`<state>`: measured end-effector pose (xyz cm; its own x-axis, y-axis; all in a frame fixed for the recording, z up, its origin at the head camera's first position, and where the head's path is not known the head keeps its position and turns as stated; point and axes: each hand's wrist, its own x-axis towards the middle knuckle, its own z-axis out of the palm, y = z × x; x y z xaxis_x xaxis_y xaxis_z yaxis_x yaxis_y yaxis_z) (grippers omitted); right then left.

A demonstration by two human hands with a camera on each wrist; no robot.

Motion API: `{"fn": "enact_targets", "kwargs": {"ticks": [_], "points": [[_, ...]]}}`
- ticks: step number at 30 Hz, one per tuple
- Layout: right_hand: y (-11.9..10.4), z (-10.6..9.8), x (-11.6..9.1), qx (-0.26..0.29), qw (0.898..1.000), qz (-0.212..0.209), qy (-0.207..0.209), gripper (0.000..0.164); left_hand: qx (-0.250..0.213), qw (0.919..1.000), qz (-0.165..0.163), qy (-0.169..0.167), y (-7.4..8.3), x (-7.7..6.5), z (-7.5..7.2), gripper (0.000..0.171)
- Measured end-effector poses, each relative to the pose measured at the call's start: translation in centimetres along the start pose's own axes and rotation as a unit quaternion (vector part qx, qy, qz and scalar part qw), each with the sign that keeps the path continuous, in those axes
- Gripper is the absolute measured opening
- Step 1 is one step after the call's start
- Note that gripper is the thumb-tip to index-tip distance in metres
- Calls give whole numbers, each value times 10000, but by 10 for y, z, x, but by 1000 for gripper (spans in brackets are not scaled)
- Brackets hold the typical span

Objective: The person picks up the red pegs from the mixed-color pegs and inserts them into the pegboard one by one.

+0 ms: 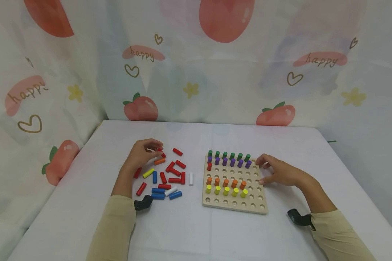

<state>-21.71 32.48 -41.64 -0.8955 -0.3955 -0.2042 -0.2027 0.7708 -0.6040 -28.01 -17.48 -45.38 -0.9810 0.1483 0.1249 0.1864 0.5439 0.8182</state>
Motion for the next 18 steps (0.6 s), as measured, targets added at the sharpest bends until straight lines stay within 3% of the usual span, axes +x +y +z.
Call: {"fn": "enact_targets", "kwargs": {"ticks": [7,18], "points": [[0,0,0,0,10000,23,3,64,-124,9996,-115,-232,-2,1,6,30],[1,0,0,-37,10000,-4,-3,65,-19,9985,-464,-288,-3,1,10,26]]}}
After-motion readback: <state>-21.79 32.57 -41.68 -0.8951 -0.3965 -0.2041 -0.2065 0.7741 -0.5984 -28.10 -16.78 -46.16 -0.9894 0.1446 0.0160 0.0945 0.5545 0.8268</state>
